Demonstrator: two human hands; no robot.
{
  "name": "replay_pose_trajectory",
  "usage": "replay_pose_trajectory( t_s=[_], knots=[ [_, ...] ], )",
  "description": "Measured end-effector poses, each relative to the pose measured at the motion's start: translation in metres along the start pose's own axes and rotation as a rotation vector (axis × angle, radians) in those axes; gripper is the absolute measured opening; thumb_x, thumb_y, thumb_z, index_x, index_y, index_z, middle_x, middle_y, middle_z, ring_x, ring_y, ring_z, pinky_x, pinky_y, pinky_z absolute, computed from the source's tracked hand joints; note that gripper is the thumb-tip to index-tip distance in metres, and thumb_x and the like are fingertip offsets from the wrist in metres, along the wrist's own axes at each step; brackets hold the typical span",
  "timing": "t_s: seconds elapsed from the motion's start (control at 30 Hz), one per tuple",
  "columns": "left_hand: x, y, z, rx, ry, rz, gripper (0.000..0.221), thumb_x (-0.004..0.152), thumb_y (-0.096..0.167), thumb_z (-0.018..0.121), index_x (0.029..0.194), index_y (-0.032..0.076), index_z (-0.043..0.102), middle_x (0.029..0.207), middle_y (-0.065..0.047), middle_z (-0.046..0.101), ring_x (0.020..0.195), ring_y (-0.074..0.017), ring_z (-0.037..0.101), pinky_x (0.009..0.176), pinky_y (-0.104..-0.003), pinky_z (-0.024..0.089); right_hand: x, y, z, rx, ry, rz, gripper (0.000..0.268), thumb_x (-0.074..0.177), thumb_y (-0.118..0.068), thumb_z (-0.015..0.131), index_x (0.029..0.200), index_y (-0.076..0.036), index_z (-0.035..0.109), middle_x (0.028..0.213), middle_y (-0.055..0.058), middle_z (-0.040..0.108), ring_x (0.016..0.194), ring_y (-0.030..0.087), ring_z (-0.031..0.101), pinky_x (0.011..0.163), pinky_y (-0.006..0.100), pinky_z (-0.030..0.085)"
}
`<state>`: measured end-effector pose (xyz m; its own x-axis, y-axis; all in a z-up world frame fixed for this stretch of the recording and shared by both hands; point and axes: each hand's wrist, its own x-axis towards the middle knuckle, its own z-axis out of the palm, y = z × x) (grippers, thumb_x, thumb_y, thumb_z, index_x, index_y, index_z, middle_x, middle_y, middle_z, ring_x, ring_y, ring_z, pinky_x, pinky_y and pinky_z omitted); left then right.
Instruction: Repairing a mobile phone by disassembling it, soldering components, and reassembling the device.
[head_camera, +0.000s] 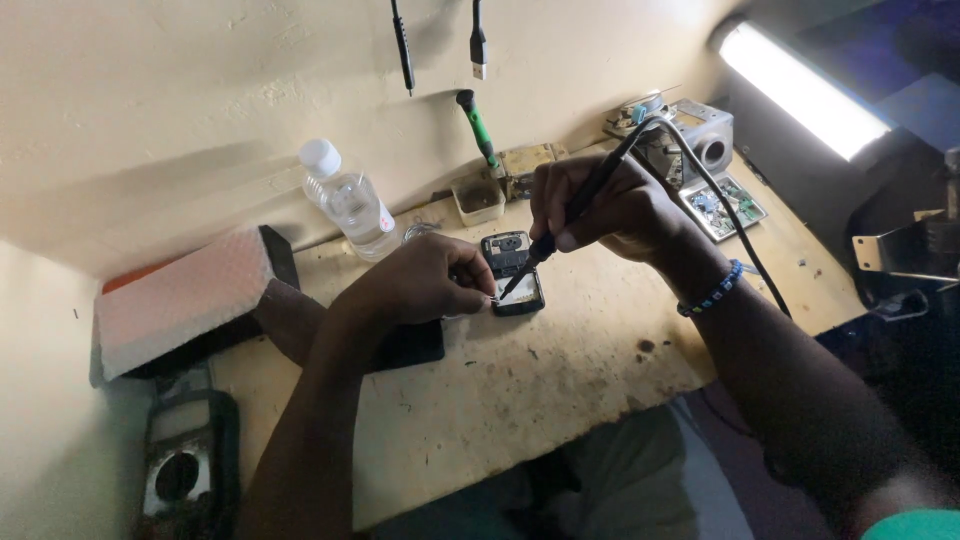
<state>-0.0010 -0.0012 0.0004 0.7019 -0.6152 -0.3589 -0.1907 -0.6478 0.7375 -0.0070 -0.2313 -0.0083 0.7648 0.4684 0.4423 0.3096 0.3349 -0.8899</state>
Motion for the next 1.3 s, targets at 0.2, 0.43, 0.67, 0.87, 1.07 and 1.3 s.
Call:
replay_pose_trajectory(
  t_s=[0.2, 0.43, 0.67, 0.87, 1.07, 1.3],
  knots=[
    [-0.008, 0.014, -0.004, 0.038, -0.033, -0.011, 0.024, 0.077, 0.016, 0.07, 0.097, 0.004, 0.073, 0.09, -0.022, 0.07, 0.09, -0.0353, 0.069, 0.071, -0.041, 0.051, 0.001, 0.001, -0.009, 0.034, 0.098, -0.07, 0.024, 0.061, -0.008, 0.077, 0.071, 0.005, 0.06, 0.072, 0.018, 0.058, 0.07, 0.027, 0.059, 0.068, 0.032, 0.043],
    [0.009, -0.003, 0.003, 0.024, -0.032, -0.018, 0.021, 0.073, 0.016, 0.075, 0.091, 0.007, 0.076, 0.079, -0.014, 0.072, 0.078, -0.0232, 0.068, 0.064, -0.033, 0.051, 0.001, -0.001, -0.034, 0.041, 0.229, -0.139, 0.022, 0.066, -0.005, 0.076, 0.078, 0.003, 0.06, 0.077, 0.019, 0.059, 0.066, 0.021, 0.059, 0.055, 0.027, 0.047],
    [0.005, -0.003, 0.003, -0.069, 0.002, 0.079, 0.022, 0.078, 0.019, 0.075, 0.093, 0.002, 0.076, 0.081, -0.021, 0.072, 0.073, -0.0298, 0.071, 0.056, -0.03, 0.054, -0.001, 0.0, -0.046, 0.096, 0.404, -0.129, 0.019, 0.075, -0.005, 0.071, 0.088, 0.001, 0.059, 0.078, 0.016, 0.059, 0.056, 0.014, 0.05, 0.047, 0.024, 0.043],
    [0.006, 0.005, 0.012, -0.048, 0.17, 0.182, 0.017, 0.077, 0.02, 0.075, 0.086, 0.006, 0.076, 0.076, -0.019, 0.072, 0.077, -0.0349, 0.073, 0.059, -0.035, 0.056, -0.009, -0.019, -0.045, 0.024, 0.699, -0.084, 0.017, 0.076, -0.006, 0.07, 0.088, 0.001, 0.059, 0.074, 0.015, 0.059, 0.052, 0.012, 0.045, 0.047, 0.024, 0.04],
    [0.012, 0.017, 0.022, -0.061, 0.328, 0.109, 0.012, 0.077, 0.025, 0.078, 0.084, 0.017, 0.077, 0.078, -0.005, 0.073, 0.08, -0.0182, 0.072, 0.07, -0.032, 0.055, -0.031, -0.054, -0.037, -0.117, 0.975, -0.212, 0.017, 0.075, 0.0, 0.072, 0.078, -0.002, 0.055, 0.058, 0.01, 0.048, 0.043, 0.012, 0.04, 0.04, 0.022, 0.036],
    [0.041, 0.056, 0.046, -0.176, 0.379, 0.218, 0.013, 0.081, 0.021, 0.074, 0.089, 0.01, 0.076, 0.077, -0.011, 0.07, 0.077, -0.022, 0.071, 0.068, -0.033, 0.057, -0.055, -0.082, -0.007, -0.636, 1.339, -0.319, 0.019, 0.08, -0.001, 0.067, 0.078, -0.014, 0.053, 0.057, -0.005, 0.043, 0.046, 0.003, 0.043, 0.05, 0.017, 0.04]
  ],
)
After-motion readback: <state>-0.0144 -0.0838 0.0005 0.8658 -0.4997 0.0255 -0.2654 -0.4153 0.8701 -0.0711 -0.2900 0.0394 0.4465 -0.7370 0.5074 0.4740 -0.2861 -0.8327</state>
